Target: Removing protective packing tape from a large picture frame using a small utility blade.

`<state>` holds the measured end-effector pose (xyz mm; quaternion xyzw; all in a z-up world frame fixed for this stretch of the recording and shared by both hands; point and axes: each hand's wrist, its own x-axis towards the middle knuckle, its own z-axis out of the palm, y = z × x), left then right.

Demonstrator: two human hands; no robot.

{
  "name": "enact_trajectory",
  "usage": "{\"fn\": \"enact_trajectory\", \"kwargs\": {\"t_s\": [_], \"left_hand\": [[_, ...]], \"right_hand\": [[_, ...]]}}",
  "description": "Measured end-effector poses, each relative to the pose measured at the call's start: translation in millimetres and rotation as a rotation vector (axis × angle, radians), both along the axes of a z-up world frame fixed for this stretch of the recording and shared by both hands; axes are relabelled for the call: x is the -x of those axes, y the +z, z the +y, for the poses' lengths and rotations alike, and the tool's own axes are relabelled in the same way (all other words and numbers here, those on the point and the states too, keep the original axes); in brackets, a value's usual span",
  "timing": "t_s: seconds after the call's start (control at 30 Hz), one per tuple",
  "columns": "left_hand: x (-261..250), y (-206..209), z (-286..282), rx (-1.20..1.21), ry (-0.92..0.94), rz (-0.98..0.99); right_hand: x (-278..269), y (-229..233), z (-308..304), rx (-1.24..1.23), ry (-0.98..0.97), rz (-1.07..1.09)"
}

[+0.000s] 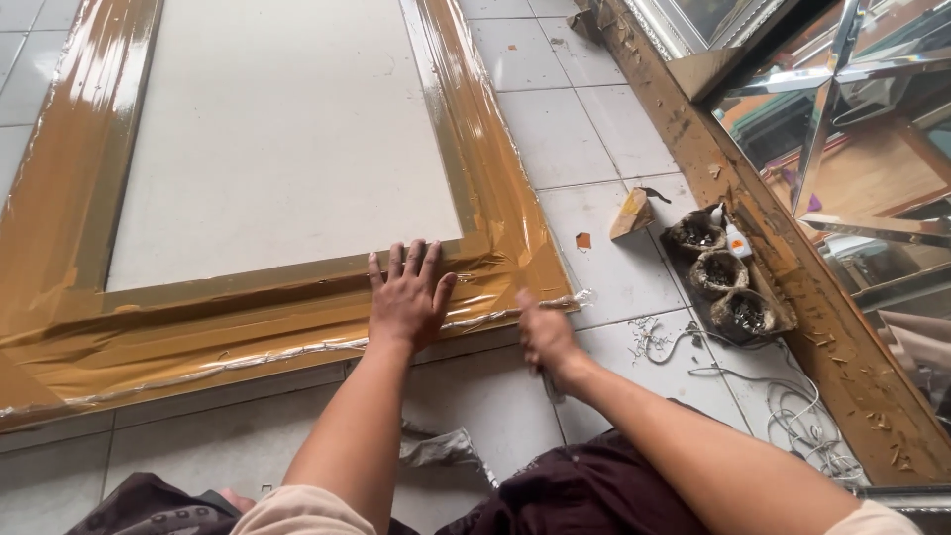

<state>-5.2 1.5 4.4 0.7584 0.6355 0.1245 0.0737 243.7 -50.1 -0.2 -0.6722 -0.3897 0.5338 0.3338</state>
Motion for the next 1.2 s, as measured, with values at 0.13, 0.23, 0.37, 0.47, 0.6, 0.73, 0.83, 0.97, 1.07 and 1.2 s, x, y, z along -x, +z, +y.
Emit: {"fn": "enact_trajectory", "kwargs": {"t_s": [0.13, 0.23, 0.37, 0.47, 0.6, 0.73, 0.83, 0.97, 1.07, 1.2], "left_hand": [[3, -10, 0, -0.040, 0.001, 0.030], [-1, -7, 2, -0.060, -0.008, 0.024], [0, -12, 3, -0.045, -0.002, 0.032], [-1, -13, 4, -0.054, -0.002, 0.032], [-2, -12, 3, -0.054, 0.006, 0.046], [-4, -14, 3, -0.058, 0.002, 0.050], [-2, -14, 3, -0.069, 0.006, 0.058], [-2, -12, 1, -0.058, 0.007, 0.053], [-4, -13, 2, -0.060, 0.011, 0.059], [-4, -8, 0, -0.066, 0.012, 0.071]], "right_hand": [[-10, 63, 25, -0.197, -0.278, 0.122], [-29, 44, 41, -0.326, -0.047, -0.227], [-15, 52, 28, -0.334, 0.453, -0.805], [-10, 63, 27, -0.358, 0.578, -0.972], [-11, 56, 36, -0.374, 0.645, -1.052], [-12, 24, 43, -0.309, 0.590, -1.015], [-8, 27, 43, -0.256, 0.571, -0.974], [0, 37, 36, -0.216, 0.564, -0.958], [3, 23, 35, -0.204, 0.530, -0.892], [2, 33, 32, -0.258, 0.482, -0.739]]}}
